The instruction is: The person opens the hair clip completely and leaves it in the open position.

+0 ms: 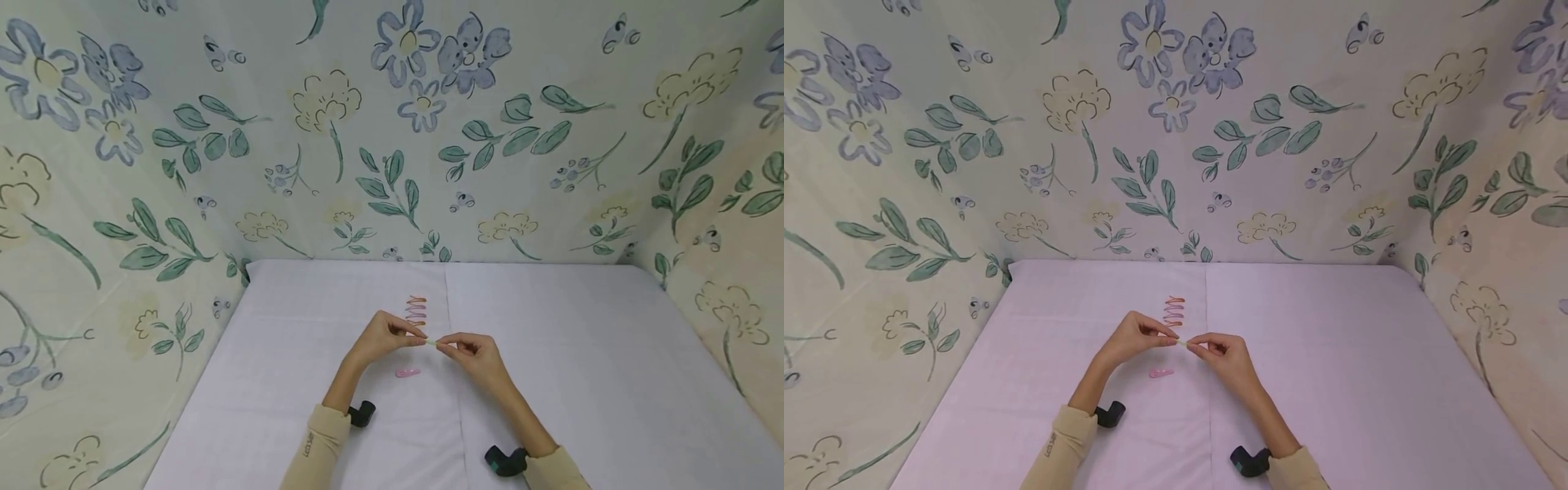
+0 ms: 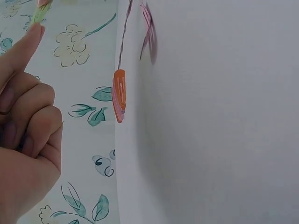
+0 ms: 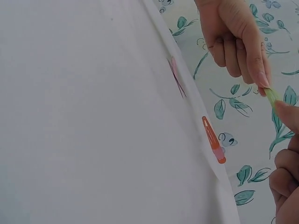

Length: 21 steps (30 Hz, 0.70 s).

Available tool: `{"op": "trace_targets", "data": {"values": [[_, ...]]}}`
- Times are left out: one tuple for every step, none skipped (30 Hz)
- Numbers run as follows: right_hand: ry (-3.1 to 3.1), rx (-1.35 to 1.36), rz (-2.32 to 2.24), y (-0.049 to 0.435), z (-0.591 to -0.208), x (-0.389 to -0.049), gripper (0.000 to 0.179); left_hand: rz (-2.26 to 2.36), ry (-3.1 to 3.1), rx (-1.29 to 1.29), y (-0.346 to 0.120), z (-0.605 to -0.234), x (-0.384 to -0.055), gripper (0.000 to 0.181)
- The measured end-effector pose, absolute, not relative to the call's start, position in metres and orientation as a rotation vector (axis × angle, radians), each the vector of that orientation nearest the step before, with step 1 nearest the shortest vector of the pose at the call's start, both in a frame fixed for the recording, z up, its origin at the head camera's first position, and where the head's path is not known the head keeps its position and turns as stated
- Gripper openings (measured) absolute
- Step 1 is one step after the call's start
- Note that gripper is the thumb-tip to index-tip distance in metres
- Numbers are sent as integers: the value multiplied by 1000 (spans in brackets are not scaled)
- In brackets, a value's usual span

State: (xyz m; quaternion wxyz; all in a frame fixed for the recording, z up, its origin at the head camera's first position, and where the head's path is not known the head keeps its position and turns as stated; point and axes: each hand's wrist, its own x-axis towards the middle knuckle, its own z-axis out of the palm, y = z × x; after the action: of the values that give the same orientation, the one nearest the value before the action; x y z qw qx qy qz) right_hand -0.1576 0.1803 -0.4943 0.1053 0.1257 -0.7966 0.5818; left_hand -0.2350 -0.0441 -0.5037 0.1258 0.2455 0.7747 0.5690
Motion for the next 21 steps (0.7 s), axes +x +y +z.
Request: {"op": "trace_targets", "data": {"values": [[-2335, 372, 1703, 180, -495, -157, 5, 1661, 2254, 715, -44, -504, -235, 9], [-2320, 370, 1691, 179, -495, -157, 5, 1667, 2253, 716, -43, -504, -235, 9], [-2303, 356, 1685, 178, -495, -157, 5, 1676, 2252, 719, -43, -504, -235, 9], [-2284, 343, 1677, 177, -495, -156, 5, 1686, 2249, 724, -42, -504, -235, 9], [-2266, 333, 1670, 176, -494, -156, 5, 1699, 2247, 729, -41, -504, -235, 9], [-2253, 319, 1668, 175, -494, -155, 5, 1715, 2241, 734, -41, -504, -235, 10], [-2244, 306, 1671, 174, -493, -154, 6, 1732, 2235, 740, -41, -505, -235, 10], [-2239, 296, 1674, 173, -493, -153, 6, 1746, 2230, 747, -40, -505, -235, 10], [-2238, 282, 1679, 172, -492, -152, 5, 1762, 2228, 754, -40, -506, -235, 10], [-2239, 275, 1681, 171, -492, -152, 5, 1777, 2227, 763, -39, -506, -235, 11], [-2243, 266, 1674, 171, -494, -152, 5, 1792, 2231, 763, -38, -506, -234, 11], [-2250, 251, 1665, 171, -498, -154, 5, 1807, 2238, 766, -37, -507, -233, 11], [-2252, 244, 1654, 171, -503, -156, 5, 1815, 2252, 764, -36, -508, -232, 11], [-2251, 242, 1636, 172, -508, -158, 5, 1822, 2269, 765, -34, -508, -231, 12], [-2248, 233, 1621, 173, -513, -160, 5, 1827, 2288, 764, -33, -509, -230, 12], [-2239, 228, 1606, 173, -518, -162, 4, 1829, 2305, 765, -31, -509, -229, 12], [-2229, 226, 1590, 173, -524, -165, 5, 1828, 2326, 765, -30, -509, -228, 12], [-2216, 226, 1581, 174, -528, -166, 5, 1825, 2347, 773, -30, -510, -227, 12], [-2198, 233, 1567, 173, -529, -166, 6, 1821, 2369, 784, -29, -510, -227, 12], [-2186, 233, 1551, 172, -531, -165, 7, 1821, 2389, 800, -28, -511, -227, 12], [-2172, 230, 1543, 171, -532, -165, 9, 1825, 2405, 809, -27, -511, -226, 11]]}}
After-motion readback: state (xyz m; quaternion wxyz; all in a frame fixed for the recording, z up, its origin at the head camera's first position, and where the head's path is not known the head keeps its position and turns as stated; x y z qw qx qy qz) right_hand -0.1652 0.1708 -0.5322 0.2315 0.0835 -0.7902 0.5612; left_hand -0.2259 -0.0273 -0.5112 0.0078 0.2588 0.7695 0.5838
